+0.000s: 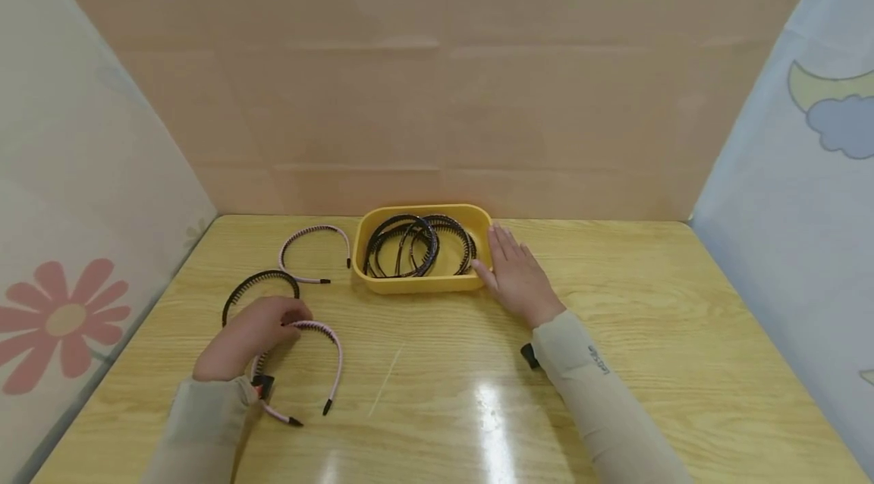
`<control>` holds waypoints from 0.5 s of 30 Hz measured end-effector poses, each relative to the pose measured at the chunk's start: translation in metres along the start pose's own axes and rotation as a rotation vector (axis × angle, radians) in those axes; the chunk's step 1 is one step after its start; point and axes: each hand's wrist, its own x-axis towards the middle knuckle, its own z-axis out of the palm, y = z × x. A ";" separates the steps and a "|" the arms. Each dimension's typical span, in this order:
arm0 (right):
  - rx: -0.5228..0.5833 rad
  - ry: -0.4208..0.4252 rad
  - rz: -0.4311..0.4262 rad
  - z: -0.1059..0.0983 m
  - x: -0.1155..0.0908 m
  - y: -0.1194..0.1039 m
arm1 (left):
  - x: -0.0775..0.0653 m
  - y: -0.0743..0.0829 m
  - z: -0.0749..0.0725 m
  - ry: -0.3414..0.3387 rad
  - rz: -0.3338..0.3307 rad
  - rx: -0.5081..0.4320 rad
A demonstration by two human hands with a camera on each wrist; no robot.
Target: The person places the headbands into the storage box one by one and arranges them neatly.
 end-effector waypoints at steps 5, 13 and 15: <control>0.001 0.013 -0.008 0.001 0.000 0.000 | 0.000 0.002 0.001 0.015 0.001 0.038; 0.005 0.015 -0.009 0.001 0.000 0.001 | 0.003 0.003 0.004 0.055 0.047 0.067; 0.006 0.012 -0.010 0.000 0.000 0.001 | 0.003 0.004 0.004 0.060 0.057 0.053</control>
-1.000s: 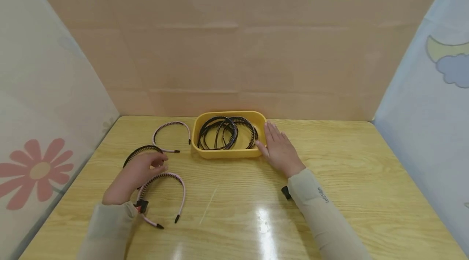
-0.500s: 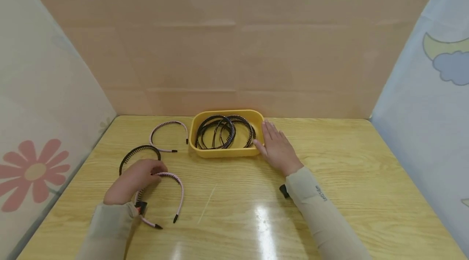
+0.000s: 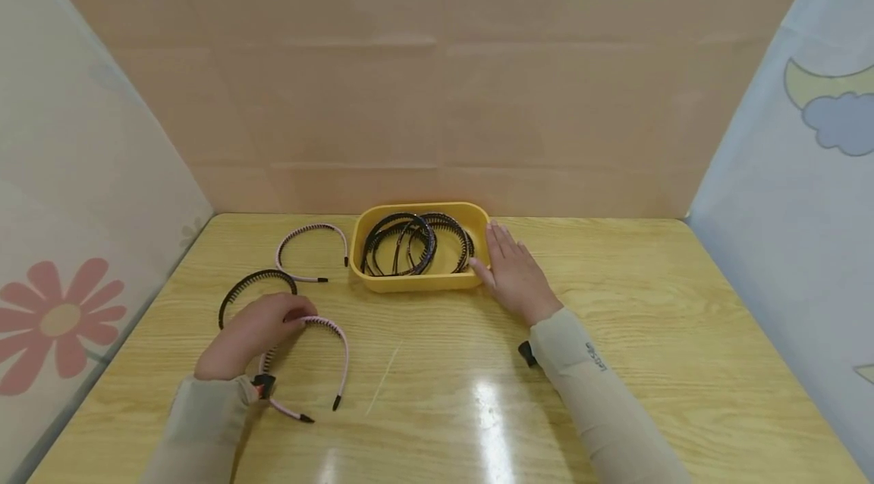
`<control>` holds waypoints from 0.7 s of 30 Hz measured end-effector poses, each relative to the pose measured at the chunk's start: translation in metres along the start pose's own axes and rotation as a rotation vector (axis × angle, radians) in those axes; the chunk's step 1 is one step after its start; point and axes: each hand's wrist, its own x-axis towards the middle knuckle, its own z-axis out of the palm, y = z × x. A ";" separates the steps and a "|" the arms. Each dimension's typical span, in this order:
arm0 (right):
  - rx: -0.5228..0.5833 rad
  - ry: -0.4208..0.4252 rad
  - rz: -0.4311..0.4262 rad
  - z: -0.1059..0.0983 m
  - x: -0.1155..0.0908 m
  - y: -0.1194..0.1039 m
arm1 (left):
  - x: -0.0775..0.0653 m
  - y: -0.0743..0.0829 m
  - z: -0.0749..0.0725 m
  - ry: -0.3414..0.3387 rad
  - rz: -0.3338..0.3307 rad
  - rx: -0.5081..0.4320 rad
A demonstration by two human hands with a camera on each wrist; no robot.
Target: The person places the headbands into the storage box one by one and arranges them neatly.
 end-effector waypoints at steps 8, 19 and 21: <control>-0.004 0.025 -0.012 0.000 0.000 -0.001 | 0.004 0.003 0.002 0.025 0.044 -0.099; 0.003 0.017 -0.008 -0.002 -0.002 -0.002 | 0.013 0.005 0.010 0.033 0.006 -0.369; 0.001 0.016 -0.007 -0.001 -0.001 -0.002 | 0.014 0.005 0.012 0.021 0.015 -0.424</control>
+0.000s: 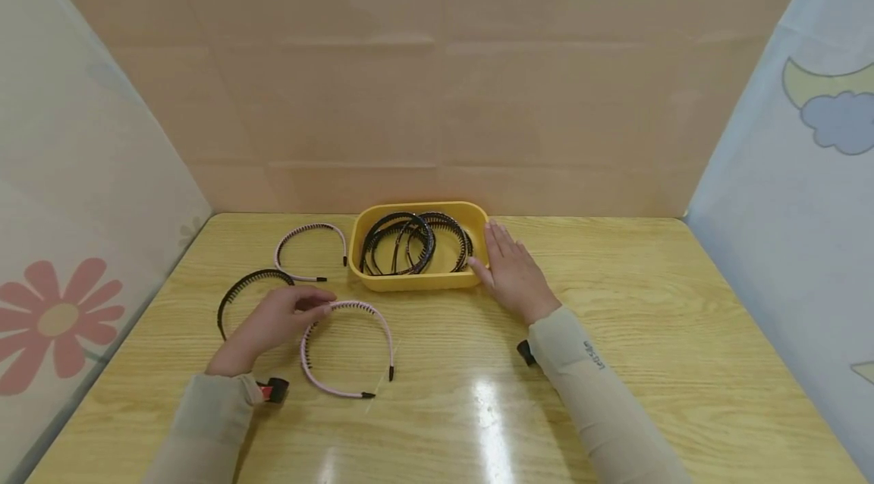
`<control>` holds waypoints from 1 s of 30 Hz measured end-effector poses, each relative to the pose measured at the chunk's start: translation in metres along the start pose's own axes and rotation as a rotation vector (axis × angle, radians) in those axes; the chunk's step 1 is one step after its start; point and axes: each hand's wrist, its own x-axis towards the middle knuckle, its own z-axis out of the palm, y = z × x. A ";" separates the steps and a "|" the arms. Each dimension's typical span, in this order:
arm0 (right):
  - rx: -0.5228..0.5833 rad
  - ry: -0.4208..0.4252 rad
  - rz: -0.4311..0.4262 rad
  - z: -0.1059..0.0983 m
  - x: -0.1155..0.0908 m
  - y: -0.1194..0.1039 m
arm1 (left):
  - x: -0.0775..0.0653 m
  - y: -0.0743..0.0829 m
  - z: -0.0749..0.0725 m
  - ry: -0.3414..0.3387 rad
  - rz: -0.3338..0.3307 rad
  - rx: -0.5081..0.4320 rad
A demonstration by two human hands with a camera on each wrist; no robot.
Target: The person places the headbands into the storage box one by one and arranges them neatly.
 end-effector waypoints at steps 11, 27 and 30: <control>-0.004 -0.003 0.000 0.001 0.001 0.001 | 0.006 -0.001 0.009 -0.074 0.039 -0.125; -0.010 0.001 0.000 -0.001 0.000 -0.001 | 0.022 0.034 0.013 0.070 0.099 -0.060; -0.012 0.003 0.000 0.000 0.000 0.000 | 0.026 0.043 0.009 0.095 0.121 -0.072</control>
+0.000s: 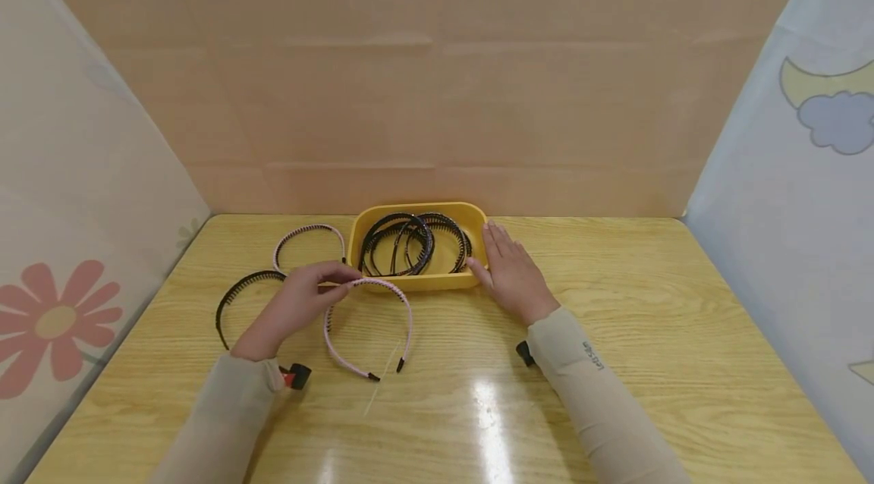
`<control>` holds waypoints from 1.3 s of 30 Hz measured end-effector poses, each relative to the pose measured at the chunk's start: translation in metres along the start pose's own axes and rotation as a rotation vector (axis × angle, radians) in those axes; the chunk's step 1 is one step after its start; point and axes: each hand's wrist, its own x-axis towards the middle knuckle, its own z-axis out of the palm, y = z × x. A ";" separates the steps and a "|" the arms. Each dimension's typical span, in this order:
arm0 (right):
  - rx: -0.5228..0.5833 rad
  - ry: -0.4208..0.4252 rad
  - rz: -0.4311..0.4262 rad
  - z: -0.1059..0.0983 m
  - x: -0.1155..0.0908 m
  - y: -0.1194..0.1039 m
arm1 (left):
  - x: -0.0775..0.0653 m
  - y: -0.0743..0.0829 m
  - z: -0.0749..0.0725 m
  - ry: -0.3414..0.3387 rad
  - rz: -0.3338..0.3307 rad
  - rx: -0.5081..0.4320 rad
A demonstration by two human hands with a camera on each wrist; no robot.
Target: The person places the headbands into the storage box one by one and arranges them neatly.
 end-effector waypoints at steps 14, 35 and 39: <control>0.005 0.008 0.000 0.000 -0.001 0.000 | 0.032 0.035 -0.002 0.181 0.088 -0.023; -0.013 0.014 -0.014 -0.002 0.001 0.001 | 0.073 0.062 0.004 0.593 0.377 0.045; -0.016 0.016 -0.013 -0.002 0.000 0.002 | 0.080 0.062 0.011 0.606 0.440 0.092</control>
